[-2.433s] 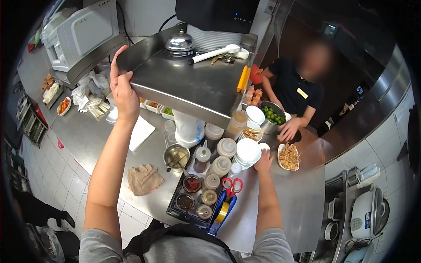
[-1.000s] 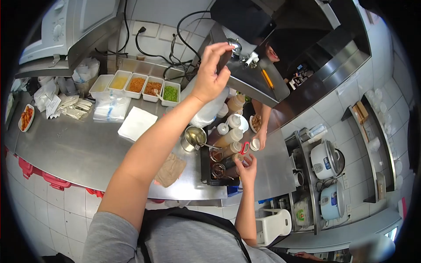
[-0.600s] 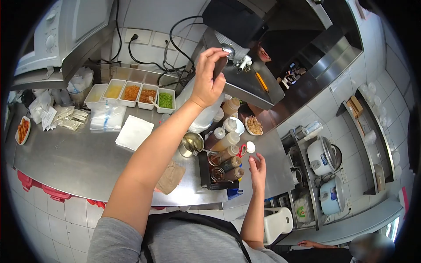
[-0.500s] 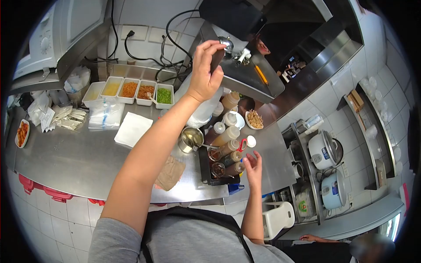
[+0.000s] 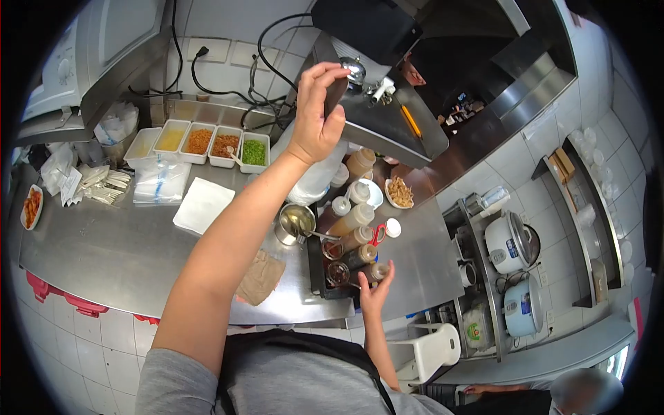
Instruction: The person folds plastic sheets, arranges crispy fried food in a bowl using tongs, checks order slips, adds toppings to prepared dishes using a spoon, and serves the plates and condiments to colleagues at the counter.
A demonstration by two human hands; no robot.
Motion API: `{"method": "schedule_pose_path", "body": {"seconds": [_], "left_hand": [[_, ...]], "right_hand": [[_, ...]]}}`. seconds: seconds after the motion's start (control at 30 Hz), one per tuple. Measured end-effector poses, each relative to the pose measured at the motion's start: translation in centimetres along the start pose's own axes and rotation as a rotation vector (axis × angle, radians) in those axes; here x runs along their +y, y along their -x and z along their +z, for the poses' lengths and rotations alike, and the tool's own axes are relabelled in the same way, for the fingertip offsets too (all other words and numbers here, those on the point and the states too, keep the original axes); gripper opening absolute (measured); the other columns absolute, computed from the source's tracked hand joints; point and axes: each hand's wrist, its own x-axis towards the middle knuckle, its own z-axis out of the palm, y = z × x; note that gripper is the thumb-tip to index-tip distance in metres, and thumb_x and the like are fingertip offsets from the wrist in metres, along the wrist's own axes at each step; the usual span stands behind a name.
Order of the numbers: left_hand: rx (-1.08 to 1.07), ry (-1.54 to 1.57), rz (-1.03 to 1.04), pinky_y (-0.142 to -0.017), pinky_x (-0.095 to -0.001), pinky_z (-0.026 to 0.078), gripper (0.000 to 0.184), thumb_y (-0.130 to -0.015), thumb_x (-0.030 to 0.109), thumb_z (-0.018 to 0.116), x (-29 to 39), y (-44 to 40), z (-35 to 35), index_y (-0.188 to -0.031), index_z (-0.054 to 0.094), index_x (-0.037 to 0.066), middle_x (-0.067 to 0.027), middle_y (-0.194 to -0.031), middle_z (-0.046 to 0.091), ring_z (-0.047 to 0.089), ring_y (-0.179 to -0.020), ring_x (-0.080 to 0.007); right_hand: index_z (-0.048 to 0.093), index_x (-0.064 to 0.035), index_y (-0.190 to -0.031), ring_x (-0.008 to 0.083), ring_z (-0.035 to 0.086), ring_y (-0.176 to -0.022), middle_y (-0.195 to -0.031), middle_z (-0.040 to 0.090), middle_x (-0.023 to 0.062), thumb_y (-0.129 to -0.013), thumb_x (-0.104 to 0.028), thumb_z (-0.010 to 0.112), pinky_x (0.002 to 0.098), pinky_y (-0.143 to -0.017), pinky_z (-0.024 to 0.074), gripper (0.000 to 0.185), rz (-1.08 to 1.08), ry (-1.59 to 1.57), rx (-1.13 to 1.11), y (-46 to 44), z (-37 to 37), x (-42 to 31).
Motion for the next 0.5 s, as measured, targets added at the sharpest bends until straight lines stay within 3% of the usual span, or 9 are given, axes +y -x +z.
{"method": "schedule_pose_path", "body": {"seconds": [0.03,0.13,0.17,0.4,0.43,0.5], "left_hand": [[-0.004,-0.008,-0.002,-0.099,-0.0395,0.032,0.044,-0.08,0.022,0.05,0.0,-0.2,-0.1,-0.12,0.05,0.003,-0.0173,-0.121,0.044,0.043,-0.112,-0.0323],[0.001,0.004,-0.005,-0.1,-0.0395,0.033,0.044,-0.08,0.022,0.05,0.1,-0.2,0.0,-0.12,0.05,0.003,-0.0177,-0.121,0.044,0.043,-0.112,-0.0327],[0.001,0.017,-0.012,-0.1,-0.0393,0.033,0.044,-0.08,0.021,0.05,0.3,-0.2,0.0,-0.12,0.05,0.003,-0.0178,-0.121,0.044,0.044,-0.112,-0.033],[-0.019,0.016,-0.03,-0.101,-0.0388,0.033,0.045,-0.079,0.016,0.05,0.4,0.0,-0.2,-0.122,0.049,0.003,-0.0177,-0.123,0.043,0.042,-0.114,-0.0324],[-0.022,0.016,-0.028,-0.101,-0.0388,0.032,0.045,-0.079,0.016,0.05,0.4,0.0,-0.2,-0.122,0.049,0.003,-0.0177,-0.123,0.043,0.042,-0.114,-0.0324],[-0.025,0.007,-0.015,-0.101,-0.0388,0.032,0.045,-0.079,0.015,0.05,0.4,-0.2,-0.3,-0.122,0.049,0.003,-0.0177,-0.123,0.043,0.042,-0.114,-0.0324]], "right_hand": [[0.021,-0.0073,-0.143,0.0264,0.054,-0.105,-0.124,0.049,0.0172,-0.074,-0.014,0.076,0.0372,-0.092,0.0432,0.089,-0.204,0.217,0.095,-0.8,-0.2,-0.6],[0.02,-0.0073,-0.144,0.027,0.059,-0.098,-0.113,0.055,0.021,-0.076,-0.015,0.075,0.037,-0.085,0.0478,0.088,-0.119,-0.055,0.095,-2.7,-1.6,-2.7],[0.017,-0.0118,-0.145,0.0215,0.057,-0.099,-0.116,0.054,0.0178,-0.077,-0.011,0.074,0.0328,-0.08,0.0502,0.088,-0.105,-0.034,0.045,-3.3,-2.2,-2.7],[0.024,-0.012,-0.142,0.0188,0.057,-0.093,-0.112,0.054,0.013,-0.077,-0.01,0.075,0.0294,-0.077,0.0496,0.082,-0.133,-0.067,0.008,-5.2,-4.4,-3.3],[0.028,-0.0136,-0.139,0.0185,0.056,-0.094,-0.113,0.05,0.0115,-0.078,-0.011,0.074,0.0284,-0.075,0.0492,0.076,-0.228,-0.013,0.122,-5.9,-5.1,-3.3],[0.03,-0.0118,-0.138,0.0197,0.055,-0.097,-0.119,0.049,0.0126,-0.08,-0.014,0.072,0.0332,-0.073,0.051,0.072,-0.215,-0.074,0.356,-8.5,-8.1,-1.8]]}}
